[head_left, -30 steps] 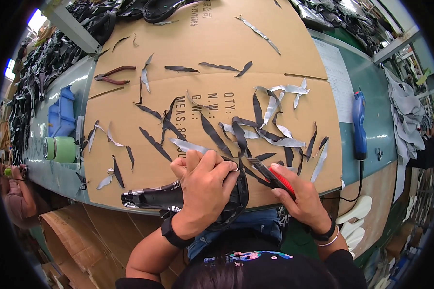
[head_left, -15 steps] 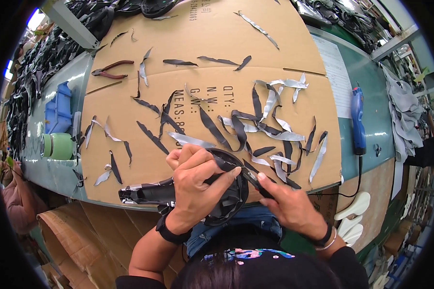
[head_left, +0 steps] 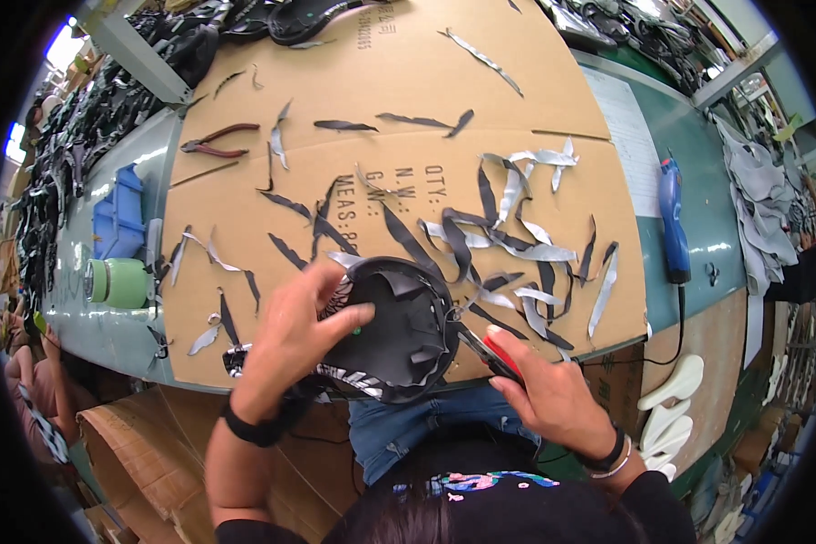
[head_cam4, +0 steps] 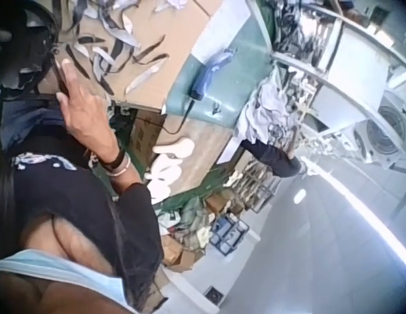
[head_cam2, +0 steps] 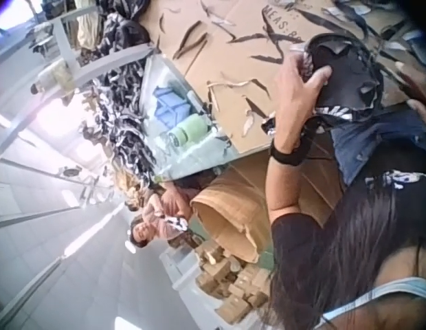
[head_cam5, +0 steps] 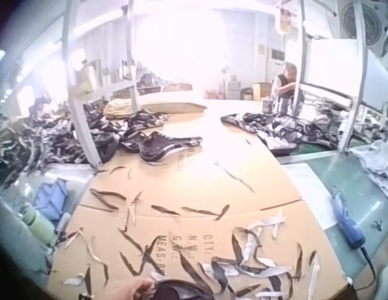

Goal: The person picks up a bicycle saddle, trims the excess material from its edges using a utility knife, and places it onto a pile. They repeat this process with another saddle before using a pair of pliers and the knife to clear scraps from the work surface.

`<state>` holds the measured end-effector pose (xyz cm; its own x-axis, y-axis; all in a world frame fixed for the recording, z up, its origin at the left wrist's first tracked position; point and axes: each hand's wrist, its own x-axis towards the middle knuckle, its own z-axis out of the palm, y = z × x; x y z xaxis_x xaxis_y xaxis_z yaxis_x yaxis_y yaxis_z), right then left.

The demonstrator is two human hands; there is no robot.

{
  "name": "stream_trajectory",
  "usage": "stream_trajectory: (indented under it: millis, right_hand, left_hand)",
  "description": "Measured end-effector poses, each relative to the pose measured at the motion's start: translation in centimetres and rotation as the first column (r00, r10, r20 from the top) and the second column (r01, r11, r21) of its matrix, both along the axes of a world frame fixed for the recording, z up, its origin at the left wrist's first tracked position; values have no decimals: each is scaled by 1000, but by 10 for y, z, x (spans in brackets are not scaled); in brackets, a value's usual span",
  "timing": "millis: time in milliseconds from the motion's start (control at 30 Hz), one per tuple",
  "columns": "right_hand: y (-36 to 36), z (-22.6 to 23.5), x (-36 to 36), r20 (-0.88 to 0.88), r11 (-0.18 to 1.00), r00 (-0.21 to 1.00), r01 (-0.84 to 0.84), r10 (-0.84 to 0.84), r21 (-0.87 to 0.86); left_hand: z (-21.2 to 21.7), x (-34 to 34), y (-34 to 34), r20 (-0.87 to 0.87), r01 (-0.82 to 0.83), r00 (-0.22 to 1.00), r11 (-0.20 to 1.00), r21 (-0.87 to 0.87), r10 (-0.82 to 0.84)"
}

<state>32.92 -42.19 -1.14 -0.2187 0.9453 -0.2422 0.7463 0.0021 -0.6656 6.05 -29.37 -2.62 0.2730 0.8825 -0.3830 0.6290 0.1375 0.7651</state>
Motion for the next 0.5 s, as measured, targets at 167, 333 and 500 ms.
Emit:
stream_trajectory:
  millis: [167,333,500]
  right_hand:
    - [47,-6,-1,149,952,950,-291,274,99]
    - [13,-38,-17,-24,970,981,-189,194,154]
    - [-12,-40,-31,-184,980,974,-100,132,174]
  left_hand:
    - [18,-17,8,225,59,974,961,-272,4]
    - [1,-10,-37,322,-259,890,938,-229,324]
    - [5,3,-79,396,-534,714,815,-226,578]
